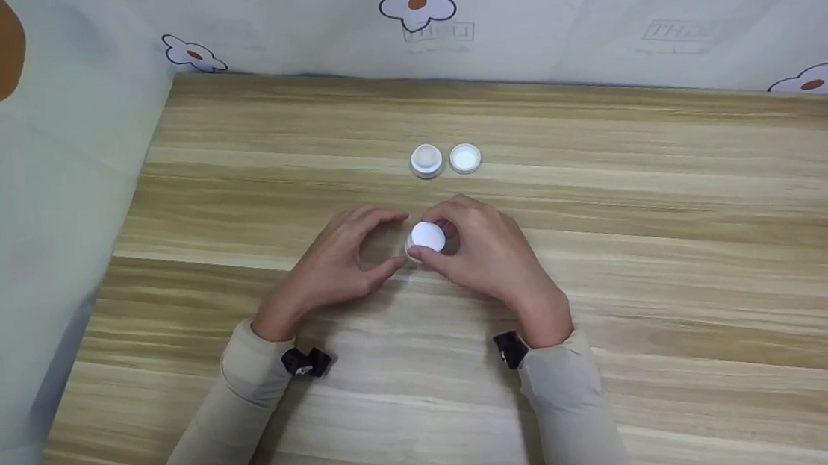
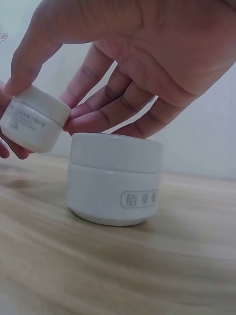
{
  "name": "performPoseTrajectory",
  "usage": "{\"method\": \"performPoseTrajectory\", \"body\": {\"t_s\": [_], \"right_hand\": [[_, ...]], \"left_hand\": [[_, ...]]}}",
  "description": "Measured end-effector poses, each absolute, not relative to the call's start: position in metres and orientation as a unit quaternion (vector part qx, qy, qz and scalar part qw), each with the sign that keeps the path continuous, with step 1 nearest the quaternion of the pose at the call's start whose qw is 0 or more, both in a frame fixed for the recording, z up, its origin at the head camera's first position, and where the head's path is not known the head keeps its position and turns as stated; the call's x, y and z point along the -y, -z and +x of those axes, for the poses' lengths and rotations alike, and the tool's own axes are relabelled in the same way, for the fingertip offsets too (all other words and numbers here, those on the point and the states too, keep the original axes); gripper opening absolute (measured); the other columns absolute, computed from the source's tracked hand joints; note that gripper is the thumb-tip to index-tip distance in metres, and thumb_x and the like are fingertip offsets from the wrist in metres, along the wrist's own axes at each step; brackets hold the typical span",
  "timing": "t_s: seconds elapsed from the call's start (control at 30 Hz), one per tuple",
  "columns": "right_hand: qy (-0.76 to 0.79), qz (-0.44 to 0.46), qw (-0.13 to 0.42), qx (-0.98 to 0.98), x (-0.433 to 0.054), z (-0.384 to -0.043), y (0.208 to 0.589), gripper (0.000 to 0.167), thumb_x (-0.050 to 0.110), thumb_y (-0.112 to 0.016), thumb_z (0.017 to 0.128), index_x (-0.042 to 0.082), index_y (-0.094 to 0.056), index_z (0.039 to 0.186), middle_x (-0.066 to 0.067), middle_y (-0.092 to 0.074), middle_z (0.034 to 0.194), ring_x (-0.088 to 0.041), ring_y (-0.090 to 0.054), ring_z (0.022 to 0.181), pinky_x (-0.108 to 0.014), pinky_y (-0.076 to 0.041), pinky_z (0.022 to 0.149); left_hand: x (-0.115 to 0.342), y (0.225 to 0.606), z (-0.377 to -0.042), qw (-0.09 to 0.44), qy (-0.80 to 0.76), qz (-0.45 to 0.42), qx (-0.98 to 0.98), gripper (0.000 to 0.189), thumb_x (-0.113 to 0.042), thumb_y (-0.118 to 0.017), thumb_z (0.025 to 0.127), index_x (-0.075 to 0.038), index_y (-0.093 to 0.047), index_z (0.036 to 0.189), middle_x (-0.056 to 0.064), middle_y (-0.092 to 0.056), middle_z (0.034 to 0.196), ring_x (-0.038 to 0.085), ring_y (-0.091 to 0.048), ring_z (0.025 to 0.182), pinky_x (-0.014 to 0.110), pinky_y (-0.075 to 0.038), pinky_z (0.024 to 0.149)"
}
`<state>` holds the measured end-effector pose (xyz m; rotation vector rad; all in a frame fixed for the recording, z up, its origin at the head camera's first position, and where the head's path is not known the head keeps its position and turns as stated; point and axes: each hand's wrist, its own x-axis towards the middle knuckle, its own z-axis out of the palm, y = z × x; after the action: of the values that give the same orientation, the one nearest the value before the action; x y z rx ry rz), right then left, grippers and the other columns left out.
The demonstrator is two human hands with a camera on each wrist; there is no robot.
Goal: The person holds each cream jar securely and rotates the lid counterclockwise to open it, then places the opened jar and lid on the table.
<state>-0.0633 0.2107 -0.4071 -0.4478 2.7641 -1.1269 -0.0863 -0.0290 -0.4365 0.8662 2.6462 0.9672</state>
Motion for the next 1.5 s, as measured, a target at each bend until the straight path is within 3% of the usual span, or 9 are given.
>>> {"method": "performPoseTrajectory", "body": {"t_s": [0.2,0.53,0.83,1.17,1.5], "right_hand": [[0.421,-0.123,0.036,-0.898,-0.206,-0.073,0.402,0.032,0.028,-0.086,0.09,0.006,-0.077,0.112,-0.007,-0.078,0.104,-0.018,-0.072,0.094,-0.029,-0.057,0.089],[0.468,-0.08,-0.012,-0.88,-0.196,-0.09,0.395,0.028,0.025,-0.084,0.092,0.005,-0.077,0.11,-0.007,-0.076,0.1,-0.006,-0.068,0.086,-0.019,-0.056,0.081],[0.489,-0.047,-0.033,-0.87,-0.194,-0.092,0.405,0.029,0.027,-0.081,0.094,0.004,-0.077,0.11,-0.007,-0.074,0.1,-0.009,-0.066,0.083,-0.015,-0.055,0.08],[0.501,-0.045,-0.047,-0.863,-0.194,-0.094,0.414,0.03,0.026,-0.083,0.092,0.003,-0.076,0.11,-0.007,-0.074,0.098,-0.008,-0.065,0.083,-0.014,-0.053,0.079],[0.442,-0.012,-0.042,-0.896,-0.201,-0.094,0.417,0.036,0.045,-0.082,0.091,0.01,-0.078,0.1,-0.005,-0.079,0.095,-0.013,-0.069,0.085,-0.015,-0.049,0.076]], "left_hand": [[0.025,0.432,-0.093,0.063,-0.333,0.276,-0.899,0.064,-0.05,-0.079,0.093,-0.017,-0.061,0.145,0.001,-0.066,0.142,0.023,-0.058,0.137,0.045,-0.042,0.12],[0.02,0.419,-0.112,0.049,-0.381,0.253,-0.888,0.059,-0.046,-0.081,0.092,-0.017,-0.064,0.142,-0.002,-0.068,0.139,0.017,-0.061,0.133,0.037,-0.047,0.115],[0.01,0.414,-0.119,0.054,-0.394,0.255,-0.882,0.055,-0.041,-0.082,0.092,-0.016,-0.066,0.137,-0.002,-0.071,0.137,0.017,-0.061,0.134,0.034,-0.045,0.118],[0.003,0.422,-0.121,0.041,-0.368,0.26,-0.892,0.053,-0.039,-0.082,0.092,-0.014,-0.068,0.136,0.001,-0.073,0.131,0.02,-0.064,0.126,0.039,-0.046,0.115],[0.005,0.423,-0.119,0.019,-0.372,0.25,-0.894,0.05,-0.047,-0.08,0.092,-0.016,-0.072,0.131,-0.001,-0.075,0.128,0.018,-0.065,0.123,0.038,-0.047,0.113]]}}
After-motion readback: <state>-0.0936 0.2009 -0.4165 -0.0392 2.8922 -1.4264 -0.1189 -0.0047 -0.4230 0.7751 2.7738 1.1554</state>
